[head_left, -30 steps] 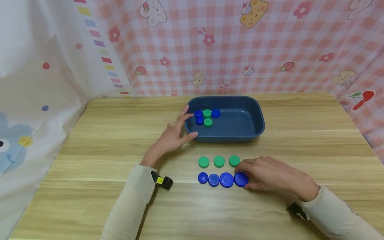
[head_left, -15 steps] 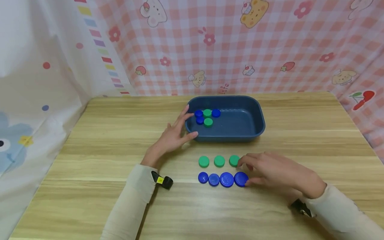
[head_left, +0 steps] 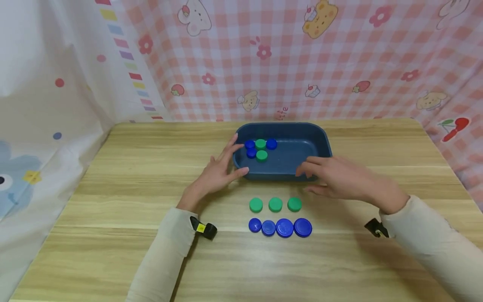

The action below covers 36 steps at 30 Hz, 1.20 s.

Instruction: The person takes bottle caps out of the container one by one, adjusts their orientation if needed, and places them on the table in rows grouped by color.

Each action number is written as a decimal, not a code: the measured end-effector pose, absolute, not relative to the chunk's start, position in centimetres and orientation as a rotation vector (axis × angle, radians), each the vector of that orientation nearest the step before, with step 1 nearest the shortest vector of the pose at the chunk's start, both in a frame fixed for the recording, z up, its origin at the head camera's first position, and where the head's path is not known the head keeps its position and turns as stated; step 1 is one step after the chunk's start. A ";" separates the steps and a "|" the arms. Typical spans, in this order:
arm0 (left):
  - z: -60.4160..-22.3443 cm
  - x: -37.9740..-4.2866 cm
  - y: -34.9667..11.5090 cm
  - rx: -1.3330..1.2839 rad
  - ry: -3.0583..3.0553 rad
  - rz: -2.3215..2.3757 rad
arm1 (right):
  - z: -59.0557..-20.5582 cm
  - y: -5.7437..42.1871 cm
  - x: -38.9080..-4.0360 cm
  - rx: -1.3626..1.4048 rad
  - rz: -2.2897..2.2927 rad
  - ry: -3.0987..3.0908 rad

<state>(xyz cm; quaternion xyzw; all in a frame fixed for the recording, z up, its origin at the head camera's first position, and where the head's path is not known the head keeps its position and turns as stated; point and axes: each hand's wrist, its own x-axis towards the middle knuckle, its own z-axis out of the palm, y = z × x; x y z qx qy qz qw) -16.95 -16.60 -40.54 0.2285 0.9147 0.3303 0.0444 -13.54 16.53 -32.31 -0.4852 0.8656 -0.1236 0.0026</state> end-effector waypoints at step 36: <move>-40.8 -17.0 -16.8 0.720 2.798 1.025 | -33.5 8.9 -23.7 -1.577 -0.144 2.588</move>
